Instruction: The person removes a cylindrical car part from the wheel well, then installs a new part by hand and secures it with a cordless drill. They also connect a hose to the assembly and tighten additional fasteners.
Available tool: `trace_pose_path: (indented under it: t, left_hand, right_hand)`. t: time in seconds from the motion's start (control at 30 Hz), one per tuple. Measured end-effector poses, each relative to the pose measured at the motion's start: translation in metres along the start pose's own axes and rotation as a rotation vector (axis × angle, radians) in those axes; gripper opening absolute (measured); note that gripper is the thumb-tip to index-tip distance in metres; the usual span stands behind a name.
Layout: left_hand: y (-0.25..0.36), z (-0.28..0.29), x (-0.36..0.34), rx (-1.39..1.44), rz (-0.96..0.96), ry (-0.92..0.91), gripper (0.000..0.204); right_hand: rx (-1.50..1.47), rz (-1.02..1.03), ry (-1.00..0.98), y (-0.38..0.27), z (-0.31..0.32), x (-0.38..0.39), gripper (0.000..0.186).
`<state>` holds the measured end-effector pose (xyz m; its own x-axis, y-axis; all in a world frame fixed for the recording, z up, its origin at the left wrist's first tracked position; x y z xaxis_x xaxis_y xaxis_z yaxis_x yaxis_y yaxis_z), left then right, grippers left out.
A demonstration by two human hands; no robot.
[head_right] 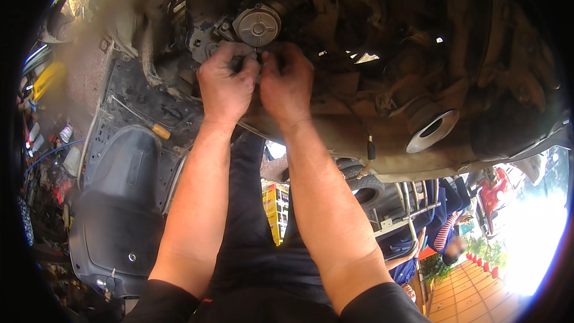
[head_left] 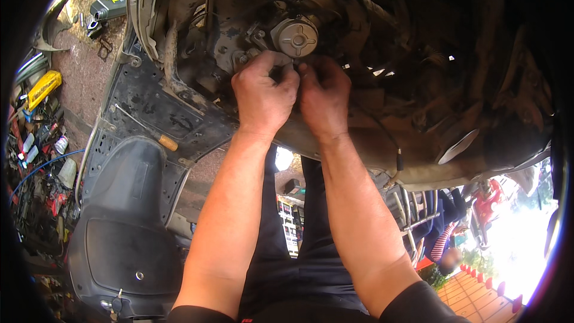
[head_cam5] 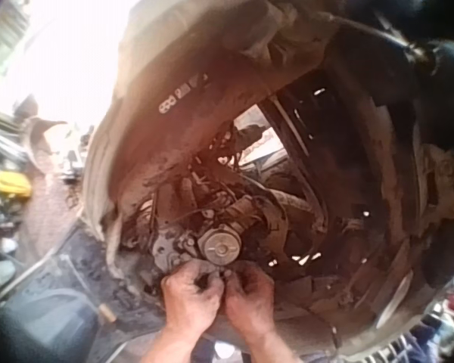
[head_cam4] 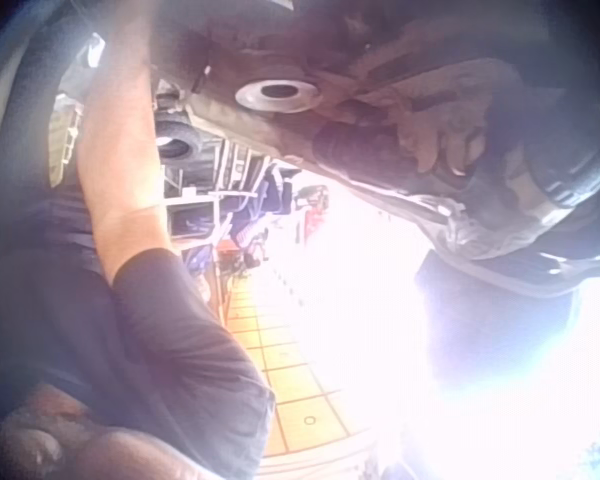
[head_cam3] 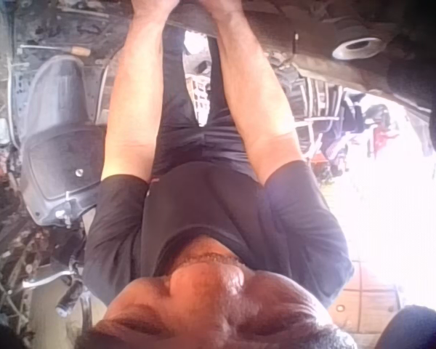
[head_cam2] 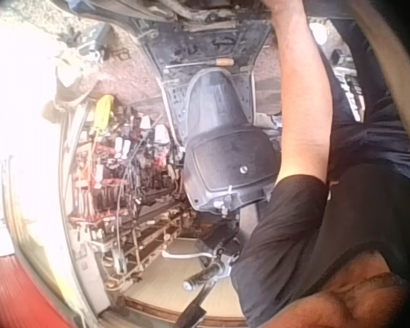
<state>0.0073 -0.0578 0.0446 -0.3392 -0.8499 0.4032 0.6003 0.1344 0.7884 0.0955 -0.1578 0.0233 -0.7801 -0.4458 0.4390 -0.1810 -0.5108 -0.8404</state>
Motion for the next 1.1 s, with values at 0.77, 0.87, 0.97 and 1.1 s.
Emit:
trace_pose_path:
  t: [0.77, 0.87, 0.97, 1.1]
  left_hand:
    - [-0.035, 0.028, 0.064, 0.802, 0.691, -0.497, 0.021]
    - [-0.04, 0.018, 0.057, 0.928, 0.827, -0.451, 0.024]
    - [-0.058, -0.014, 0.045, 0.575, 0.845, -0.383, 0.022]
    - [-0.088, -0.058, 0.04, 0.732, 1.073, -0.323, 0.019]
  right_hand:
    - [-0.392, -0.846, -0.034, 0.08, 0.006, 0.061, 0.027]
    - [-0.002, -0.442, -0.071, 0.082, 0.009, 0.054, 0.027]
    - [0.134, -0.268, -0.047, 0.068, 0.012, 0.054, 0.027]
    - [0.209, -0.508, -0.125, 0.044, 0.022, 0.051, 0.029]
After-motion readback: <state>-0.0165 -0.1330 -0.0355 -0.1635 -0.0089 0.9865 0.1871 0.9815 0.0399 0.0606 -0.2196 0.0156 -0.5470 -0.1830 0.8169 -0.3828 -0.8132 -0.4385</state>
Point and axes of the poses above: each hand's wrist, its own x-axis away from the middle knuckle, its own z-axis out of the back of the hand, y = z × x, the point moved 5 cm from there along -x, towards the middle knuckle, and after that the axes turned 6 degrees about z, right-handed, at the moved point
